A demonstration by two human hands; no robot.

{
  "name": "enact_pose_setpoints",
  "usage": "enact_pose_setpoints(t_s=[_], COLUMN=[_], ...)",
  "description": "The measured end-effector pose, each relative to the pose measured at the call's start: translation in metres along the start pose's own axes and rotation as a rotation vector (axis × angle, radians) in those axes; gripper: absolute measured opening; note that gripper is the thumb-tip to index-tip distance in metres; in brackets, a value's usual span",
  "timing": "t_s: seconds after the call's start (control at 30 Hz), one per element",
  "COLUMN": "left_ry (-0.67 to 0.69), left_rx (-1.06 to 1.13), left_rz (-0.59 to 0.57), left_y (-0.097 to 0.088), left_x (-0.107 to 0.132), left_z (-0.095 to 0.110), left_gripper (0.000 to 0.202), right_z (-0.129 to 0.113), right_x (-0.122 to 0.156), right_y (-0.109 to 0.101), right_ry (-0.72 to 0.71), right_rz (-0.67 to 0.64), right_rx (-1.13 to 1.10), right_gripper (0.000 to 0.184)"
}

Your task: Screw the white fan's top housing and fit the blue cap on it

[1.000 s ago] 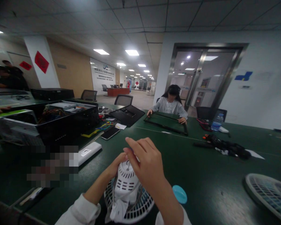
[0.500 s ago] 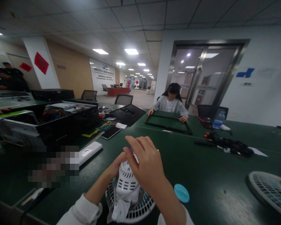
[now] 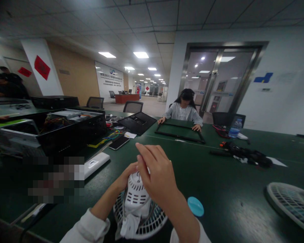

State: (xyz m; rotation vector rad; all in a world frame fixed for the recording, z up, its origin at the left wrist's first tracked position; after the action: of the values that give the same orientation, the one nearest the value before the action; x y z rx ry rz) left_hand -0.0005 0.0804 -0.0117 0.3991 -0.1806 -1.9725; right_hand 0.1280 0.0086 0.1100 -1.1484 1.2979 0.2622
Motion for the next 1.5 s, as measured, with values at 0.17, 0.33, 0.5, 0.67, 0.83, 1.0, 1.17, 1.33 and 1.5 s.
enact_pose_setpoints(t_s=[0.17, 0.33, 0.5, 0.67, 0.83, 1.0, 1.17, 1.33, 1.5], left_ry=[0.009, 0.021, 0.012, 0.029, 0.020, 0.013, 0.022, 0.026, 0.029], left_rx=[-0.003, -0.008, -0.009, -0.014, -0.018, -0.023, -0.040, -0.050, -0.054], left_rz=[-0.014, 0.042, 0.032, 0.045, 0.018, 0.032, 0.042, 0.066, 0.063], left_y=[0.001, -0.002, -0.003, -0.001, 0.004, 0.006, 0.006, 0.006, 0.008], left_x=[0.000, 0.001, 0.001, 0.001, 0.002, 0.004, 0.004, 0.004, 0.006], left_z=[0.004, 0.000, -0.003, 0.002, 0.007, 0.009, 0.011, 0.010, 0.013], left_gripper=[0.025, 0.022, 0.023, 0.021, 0.027, 0.025, 0.025, 0.019, 0.024], right_z=[0.000, 0.000, -0.002, -0.002, 0.000, -0.001, -0.002, -0.002, -0.002], right_x=[0.000, 0.000, -0.001, 0.000, 0.000, 0.001, 0.000, 0.000, 0.001], right_y=[0.000, 0.003, 0.000, 0.002, -0.001, -0.004, 0.000, 0.000, 0.001], right_ry=[-0.038, -0.003, -0.022, -0.039, 0.039, -0.031, -0.028, -0.025, -0.024], right_rz=[0.015, 0.020, -0.023, 0.020, -0.029, -0.012, 0.066, 0.020, 0.022], right_rx=[-0.039, 0.043, -0.046, 0.041, 0.004, -0.100, 0.022, -0.054, -0.016], right_gripper=[0.026, 0.024, 0.035, 0.020, 0.031, 0.034, 0.019, 0.032, 0.021])
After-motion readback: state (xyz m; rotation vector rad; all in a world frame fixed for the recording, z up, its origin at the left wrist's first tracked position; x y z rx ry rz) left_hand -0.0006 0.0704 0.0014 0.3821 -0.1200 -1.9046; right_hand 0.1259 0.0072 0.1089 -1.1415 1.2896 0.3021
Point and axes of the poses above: each hand's wrist, its own x-axis away from the middle knuckle, its own y-axis out of the palm, z = x × y, the point moved 1 cm from there along -x, towards the middle knuckle, and after that the axes turned 2 degrees about -x, right-handed, at the moved point
